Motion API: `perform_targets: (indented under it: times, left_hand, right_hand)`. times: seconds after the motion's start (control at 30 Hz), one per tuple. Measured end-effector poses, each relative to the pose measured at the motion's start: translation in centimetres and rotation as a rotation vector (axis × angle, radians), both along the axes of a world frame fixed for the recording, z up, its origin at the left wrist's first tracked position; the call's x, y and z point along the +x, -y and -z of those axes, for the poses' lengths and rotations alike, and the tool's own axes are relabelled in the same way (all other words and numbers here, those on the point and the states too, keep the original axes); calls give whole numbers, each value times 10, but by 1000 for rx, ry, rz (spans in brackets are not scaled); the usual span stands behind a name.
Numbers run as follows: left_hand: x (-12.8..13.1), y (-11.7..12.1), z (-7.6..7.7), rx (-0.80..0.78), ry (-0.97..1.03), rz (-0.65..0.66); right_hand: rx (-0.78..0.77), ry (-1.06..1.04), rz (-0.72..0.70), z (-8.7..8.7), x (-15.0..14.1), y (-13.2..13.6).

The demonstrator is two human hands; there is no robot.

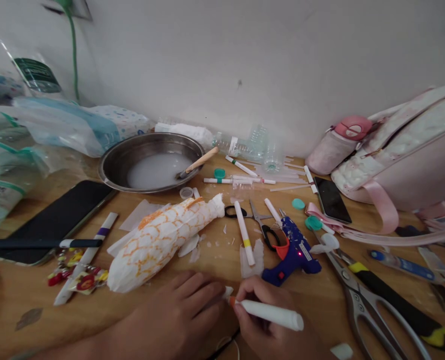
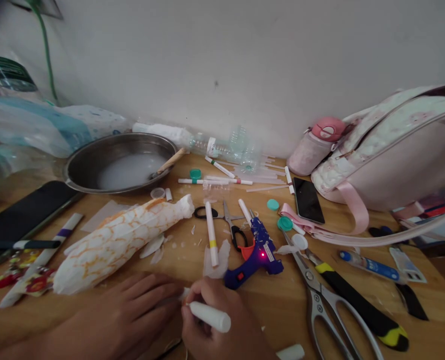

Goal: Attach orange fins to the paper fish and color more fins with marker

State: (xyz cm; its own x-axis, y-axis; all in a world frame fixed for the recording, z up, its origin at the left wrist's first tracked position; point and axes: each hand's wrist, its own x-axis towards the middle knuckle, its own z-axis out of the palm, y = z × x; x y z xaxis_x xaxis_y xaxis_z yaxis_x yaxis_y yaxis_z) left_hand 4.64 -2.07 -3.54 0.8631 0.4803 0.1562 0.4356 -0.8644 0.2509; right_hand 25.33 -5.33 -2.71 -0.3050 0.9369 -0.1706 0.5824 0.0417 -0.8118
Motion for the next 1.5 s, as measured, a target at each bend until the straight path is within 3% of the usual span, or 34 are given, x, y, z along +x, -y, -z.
perform_targets:
  times: [0.13,0.57,0.97,1.13,1.5]
  left_hand:
    - [0,0,-1,-1,3,1]
    - [1,2,1,15,36,-6]
    - [-2,1,1,-10,11,-2]
    - [-2,0,2,-35,-8,6]
    - [-3,-1,-1,-15,-30,30]
  right_hand:
    - [45,55,57,1,0,1]
    - [29,30,11,2,1,-2]
    - [65,38,84,3,0,-3]
    - [35,33,14,1,0,-2]
    - [70,40,68,3,1,-3]
